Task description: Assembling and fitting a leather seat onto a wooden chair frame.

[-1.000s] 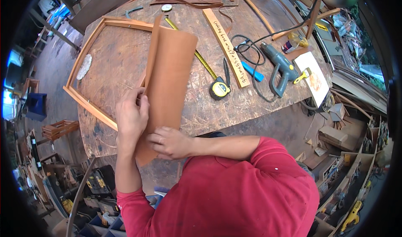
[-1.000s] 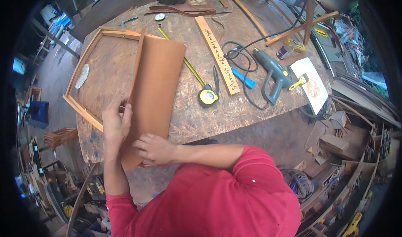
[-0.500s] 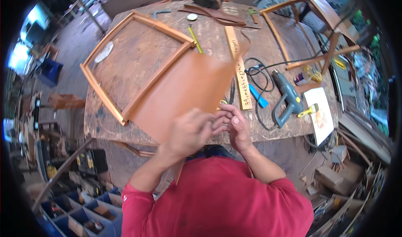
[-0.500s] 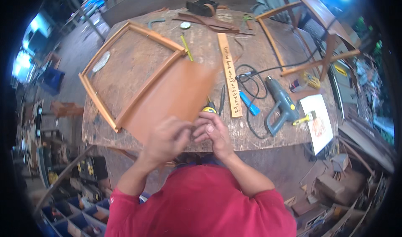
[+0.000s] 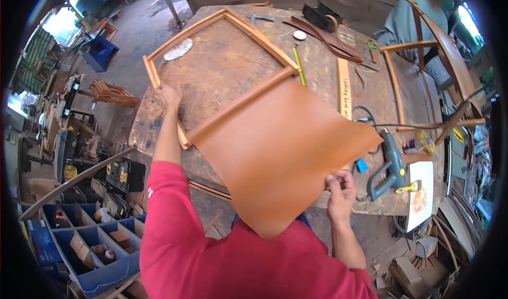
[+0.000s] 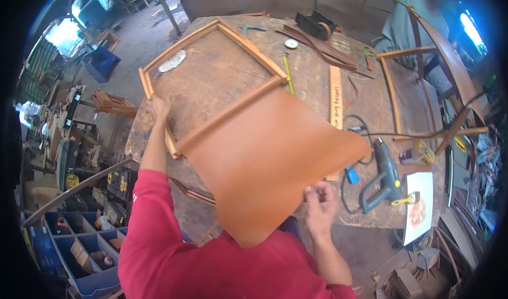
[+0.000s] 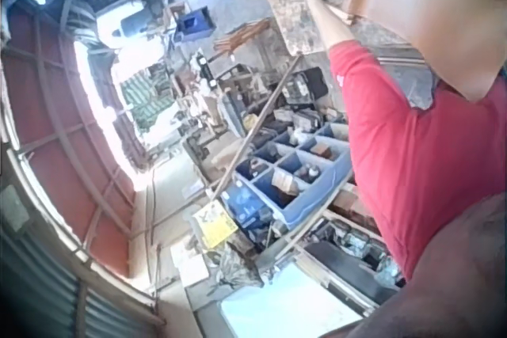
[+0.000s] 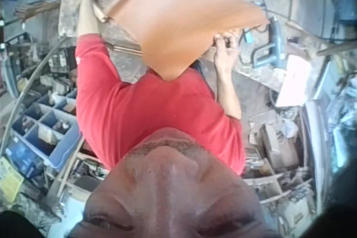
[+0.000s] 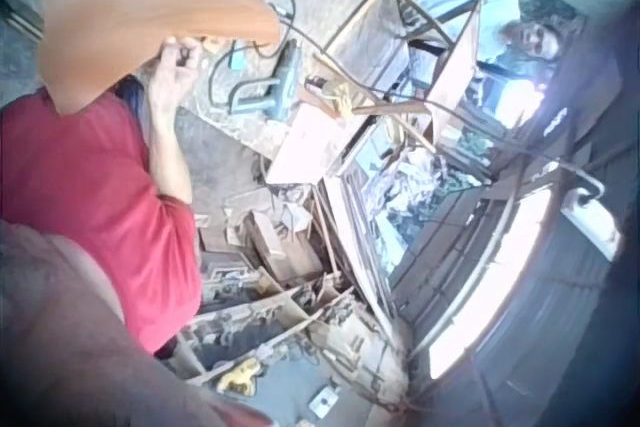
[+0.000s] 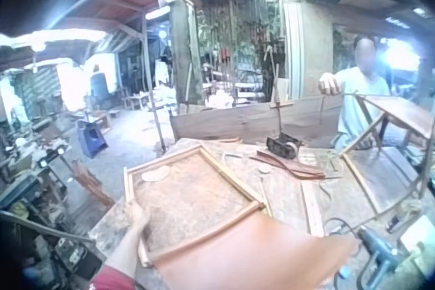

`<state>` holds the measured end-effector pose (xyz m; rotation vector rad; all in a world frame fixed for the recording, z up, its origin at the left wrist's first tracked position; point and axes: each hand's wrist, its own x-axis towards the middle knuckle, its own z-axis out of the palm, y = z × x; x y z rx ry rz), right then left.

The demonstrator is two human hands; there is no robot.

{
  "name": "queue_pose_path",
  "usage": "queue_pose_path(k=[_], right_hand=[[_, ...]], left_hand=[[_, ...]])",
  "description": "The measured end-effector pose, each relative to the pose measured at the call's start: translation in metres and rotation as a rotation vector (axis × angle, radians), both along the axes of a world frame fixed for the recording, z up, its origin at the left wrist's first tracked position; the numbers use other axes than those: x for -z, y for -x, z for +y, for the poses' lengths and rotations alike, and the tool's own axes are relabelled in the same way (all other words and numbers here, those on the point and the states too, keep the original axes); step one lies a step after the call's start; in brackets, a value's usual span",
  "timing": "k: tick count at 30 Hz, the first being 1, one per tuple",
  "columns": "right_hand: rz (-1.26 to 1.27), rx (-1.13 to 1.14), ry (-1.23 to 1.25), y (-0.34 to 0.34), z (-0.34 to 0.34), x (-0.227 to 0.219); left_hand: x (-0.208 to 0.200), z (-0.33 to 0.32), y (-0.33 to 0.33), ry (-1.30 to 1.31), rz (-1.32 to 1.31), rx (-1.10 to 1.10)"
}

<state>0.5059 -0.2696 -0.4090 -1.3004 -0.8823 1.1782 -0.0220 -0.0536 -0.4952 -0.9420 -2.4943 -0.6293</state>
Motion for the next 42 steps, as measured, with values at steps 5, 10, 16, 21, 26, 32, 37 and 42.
queue_pose_path(k=[5, 10, 16, 21, 26, 32, 37, 42], right_hand=[[-0.010, 0.109, -0.035, 0.021, 0.021, -0.011], [-0.061, 0.147, -0.046, 0.038, 0.030, -0.025], [-0.156, 0.173, -0.206, 0.072, 0.053, -0.060], [-0.156, 0.012, -0.332, 0.085, 0.076, -0.097], [-0.260, -0.097, -0.335, 0.080, 0.132, -0.096], [-0.359, -0.283, -0.194, 0.105, 0.195, -0.038], [-0.665, -0.347, -0.173, 0.116, 0.204, -0.006], [-0.705, -0.308, -0.355, 0.111, 0.206, -0.024]], left_hand=[[0.057, 0.011, 0.137, 0.302, -0.614, 0.018], [0.076, 0.030, 0.157, 0.231, -0.879, 0.064], [0.078, 0.011, 0.147, -0.350, -1.193, 0.146], [0.062, -0.049, 0.163, -0.562, -1.253, 0.156], [0.038, -0.115, 0.176, -0.615, -1.221, 0.026], [0.058, -0.144, 0.181, -0.713, -1.169, -0.123], [0.103, -0.151, 0.189, -0.740, -1.278, -0.198], [0.113, -0.155, 0.177, -0.742, -1.297, -0.244]])
